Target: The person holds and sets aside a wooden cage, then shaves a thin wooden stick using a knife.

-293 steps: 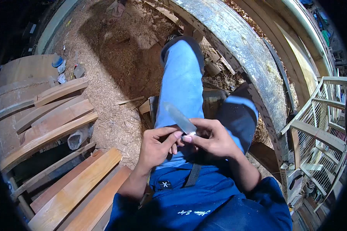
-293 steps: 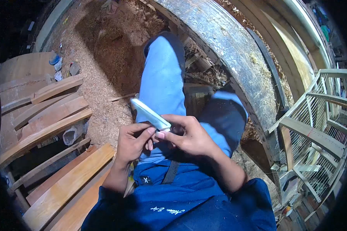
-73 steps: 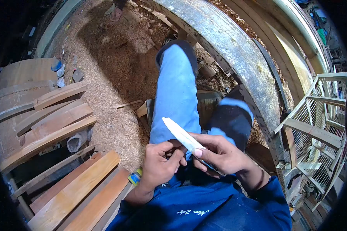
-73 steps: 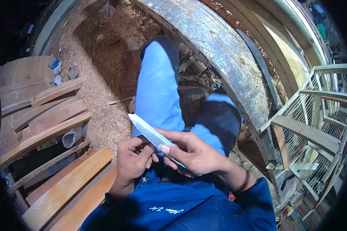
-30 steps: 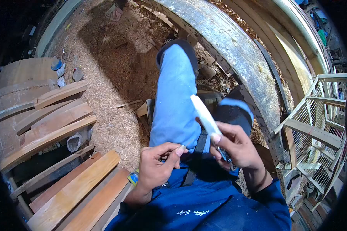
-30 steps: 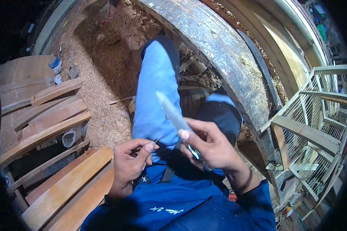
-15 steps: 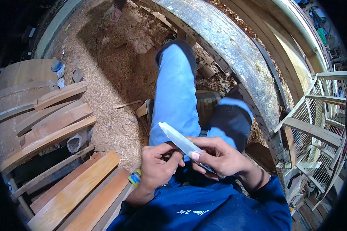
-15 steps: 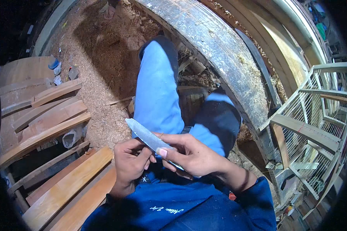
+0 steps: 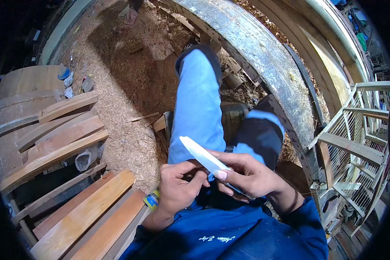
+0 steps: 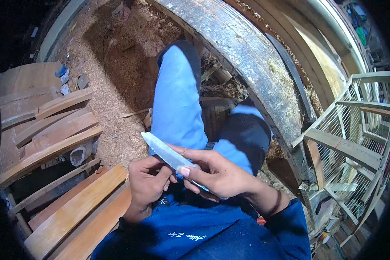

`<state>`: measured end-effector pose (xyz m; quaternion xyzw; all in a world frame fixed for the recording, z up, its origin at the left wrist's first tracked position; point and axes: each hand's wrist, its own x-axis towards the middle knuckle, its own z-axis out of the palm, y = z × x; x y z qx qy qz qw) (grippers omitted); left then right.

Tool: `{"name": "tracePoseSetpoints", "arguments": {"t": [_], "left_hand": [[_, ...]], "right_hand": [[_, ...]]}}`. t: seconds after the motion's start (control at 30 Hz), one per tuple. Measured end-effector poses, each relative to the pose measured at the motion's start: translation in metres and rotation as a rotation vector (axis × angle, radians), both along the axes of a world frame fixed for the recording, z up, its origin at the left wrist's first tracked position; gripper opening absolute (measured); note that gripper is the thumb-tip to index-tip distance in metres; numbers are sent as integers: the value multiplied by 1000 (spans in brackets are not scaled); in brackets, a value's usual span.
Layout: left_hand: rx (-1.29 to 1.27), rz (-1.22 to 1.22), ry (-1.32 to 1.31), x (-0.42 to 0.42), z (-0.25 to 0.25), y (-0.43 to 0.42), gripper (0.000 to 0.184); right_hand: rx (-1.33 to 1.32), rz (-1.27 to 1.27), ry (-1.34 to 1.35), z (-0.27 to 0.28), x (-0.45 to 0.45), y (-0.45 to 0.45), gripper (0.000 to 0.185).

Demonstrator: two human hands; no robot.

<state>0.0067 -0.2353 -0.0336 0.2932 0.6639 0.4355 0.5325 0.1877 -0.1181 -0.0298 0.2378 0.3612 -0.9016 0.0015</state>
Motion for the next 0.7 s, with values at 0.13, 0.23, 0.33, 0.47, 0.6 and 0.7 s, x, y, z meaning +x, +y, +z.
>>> {"name": "tracePoseSetpoints", "arguments": {"t": [0.13,0.23,0.33,0.47,0.6,0.7], "left_hand": [[47,-42,70,-1,5,2,14],[53,-49,93,0,4,2,13],[59,-64,102,-1,1,1,12],[63,-83,122,-1,0,0,11],[45,-62,82,-1,-3,-3,11],[38,-70,78,-2,-3,-3,11]], "right_hand": [[-71,20,3,-1,0,3,52],[-90,20,-6,-3,3,3,47],[-96,20,-14,-5,4,1,44],[-73,27,-32,-5,4,0,45],[-57,30,-72,-6,5,-1,48],[-55,44,-78,-7,6,-1,51]]}}
